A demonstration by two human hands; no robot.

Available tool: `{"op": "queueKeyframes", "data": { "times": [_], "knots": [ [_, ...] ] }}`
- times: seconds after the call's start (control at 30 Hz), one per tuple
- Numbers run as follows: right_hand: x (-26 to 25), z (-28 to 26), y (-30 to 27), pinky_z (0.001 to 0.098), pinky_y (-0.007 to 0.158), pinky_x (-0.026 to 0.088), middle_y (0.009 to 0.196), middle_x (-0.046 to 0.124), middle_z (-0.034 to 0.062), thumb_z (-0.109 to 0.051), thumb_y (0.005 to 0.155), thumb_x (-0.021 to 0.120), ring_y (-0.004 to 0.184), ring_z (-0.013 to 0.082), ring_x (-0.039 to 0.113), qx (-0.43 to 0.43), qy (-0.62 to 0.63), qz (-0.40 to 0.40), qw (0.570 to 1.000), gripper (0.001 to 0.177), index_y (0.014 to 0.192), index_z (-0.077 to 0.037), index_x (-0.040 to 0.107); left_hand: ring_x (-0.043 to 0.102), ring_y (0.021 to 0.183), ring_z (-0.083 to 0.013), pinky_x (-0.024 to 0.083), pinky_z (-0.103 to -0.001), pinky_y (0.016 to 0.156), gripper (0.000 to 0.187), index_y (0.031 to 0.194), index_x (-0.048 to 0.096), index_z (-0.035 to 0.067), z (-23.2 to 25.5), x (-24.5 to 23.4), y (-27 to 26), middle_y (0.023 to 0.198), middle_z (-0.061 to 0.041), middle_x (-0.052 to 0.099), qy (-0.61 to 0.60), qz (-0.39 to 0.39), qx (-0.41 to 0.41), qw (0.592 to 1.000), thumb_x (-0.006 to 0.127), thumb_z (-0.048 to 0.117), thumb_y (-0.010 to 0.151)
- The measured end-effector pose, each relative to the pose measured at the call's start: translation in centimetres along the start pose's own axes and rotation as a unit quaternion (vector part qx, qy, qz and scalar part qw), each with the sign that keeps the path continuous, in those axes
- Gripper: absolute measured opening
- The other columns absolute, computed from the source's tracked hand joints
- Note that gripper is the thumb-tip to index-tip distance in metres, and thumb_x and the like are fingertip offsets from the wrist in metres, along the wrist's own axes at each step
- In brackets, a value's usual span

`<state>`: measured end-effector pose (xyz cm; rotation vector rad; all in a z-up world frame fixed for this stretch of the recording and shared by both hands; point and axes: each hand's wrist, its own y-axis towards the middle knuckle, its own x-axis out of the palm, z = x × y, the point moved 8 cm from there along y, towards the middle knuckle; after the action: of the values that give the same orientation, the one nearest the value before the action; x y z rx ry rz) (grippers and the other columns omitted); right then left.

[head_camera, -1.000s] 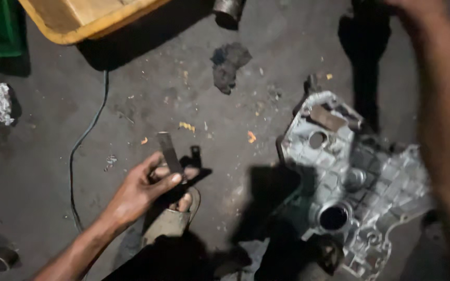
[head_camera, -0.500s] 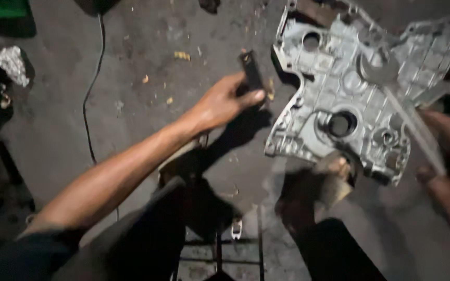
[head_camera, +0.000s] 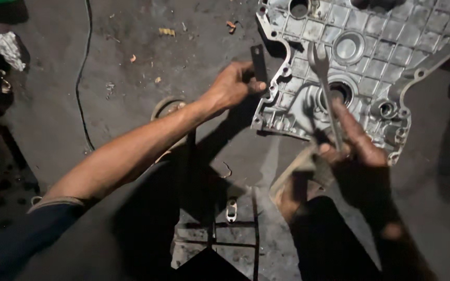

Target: The person uses a wrench to loosen and remove bolts from a metallic engine casing. They then use a scraper to clean the surface and reinsert the bolts by hand.

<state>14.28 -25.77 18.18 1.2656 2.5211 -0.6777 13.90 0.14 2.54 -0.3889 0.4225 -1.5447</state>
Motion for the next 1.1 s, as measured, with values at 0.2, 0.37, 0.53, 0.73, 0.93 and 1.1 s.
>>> {"op": "queueKeyframes", "data": {
  "times": [0.2, 0.37, 0.53, 0.73, 0.93, 1.1],
  "knots": [
    [0.1, -4.6, 1.6, 0.0406, 0.119, 0.044, 0.166, 0.045, 0.0167, -0.013, 0.099, 0.067, 0.152, 0.0298, 0.046, -0.082, -0.008, -0.046, 0.996, 0.067, 0.16, -0.006, 0.042, 0.071, 0.113, -0.028, 0.053, -0.041, 0.099, 0.047, 0.133, 0.063, 0.006, 0.7, 0.0, 0.1, 0.123, -0.015, 0.074, 0.136, 0.021, 0.053, 0.989, 0.076, 0.024, 0.092],
    [0.5, -4.5, 3.3, 0.0424, 0.109, 0.044, 0.163, 0.045, 0.0148, -0.015, 0.095, 0.068, 0.146, 0.0328, 0.048, 0.014, -0.082, -0.056, 0.995, 0.067, 0.157, -0.008, 0.044, 0.067, 0.125, -0.0322, 0.05, -0.045, 0.108, 0.05, 0.138, 0.063, 0.008, 1.5, 1.1, 0.7, 0.133, -0.017, 0.07, 0.191, -0.024, 0.078, 0.978, 0.074, 0.023, 0.091],
    [1.4, -8.4, 6.0, 0.0418, 0.108, 0.05, 0.162, 0.046, 0.019, -0.007, 0.101, 0.061, 0.145, 0.0392, 0.055, -0.104, -0.162, -0.038, 0.981, 0.058, 0.157, -0.005, 0.044, 0.063, 0.125, -0.0375, 0.046, -0.048, 0.106, 0.052, 0.137, 0.061, 0.003, 3.3, 0.8, 0.6, 0.138, -0.019, 0.064, 0.204, -0.005, 0.166, 0.965, 0.076, 0.022, 0.091],
    [1.2, -6.7, 7.5, 0.0388, 0.069, 0.06, 0.158, 0.05, 0.0183, -0.016, 0.101, 0.06, 0.11, 0.0321, 0.068, 0.039, -0.224, -0.071, 0.971, 0.064, 0.162, -0.011, 0.041, 0.07, 0.12, -0.0316, 0.052, -0.044, 0.107, 0.048, 0.137, 0.062, 0.007, 1.3, 1.4, 0.9, 0.129, -0.014, 0.071, 0.19, -0.027, 0.09, 0.977, 0.072, 0.022, 0.092],
    [1.8, -7.4, 8.6, 0.0399, 0.05, 0.059, 0.148, 0.056, 0.0228, -0.016, 0.097, 0.063, 0.065, 0.0216, 0.068, 0.038, -0.28, -0.123, 0.951, 0.067, 0.16, -0.011, 0.044, 0.066, 0.12, -0.0369, 0.048, -0.049, 0.102, 0.052, 0.137, 0.06, 0.006, 2.6, 1.3, 0.4, 0.13, -0.018, 0.069, 0.204, -0.001, 0.18, 0.962, 0.075, 0.022, 0.09],
    [1.2, -7.3, 7.7, 0.0373, 0.052, 0.057, 0.136, 0.063, 0.0133, -0.012, 0.097, 0.063, 0.053, 0.0196, 0.063, 0.088, -0.234, -0.088, 0.964, 0.058, 0.153, -0.009, 0.049, 0.066, 0.116, -0.0388, 0.048, -0.05, 0.103, 0.043, 0.132, 0.064, 0.006, 2.1, 1.5, 0.3, 0.122, -0.018, 0.072, 0.249, 0.013, 0.17, 0.954, 0.076, 0.02, 0.092]
  ]
}}
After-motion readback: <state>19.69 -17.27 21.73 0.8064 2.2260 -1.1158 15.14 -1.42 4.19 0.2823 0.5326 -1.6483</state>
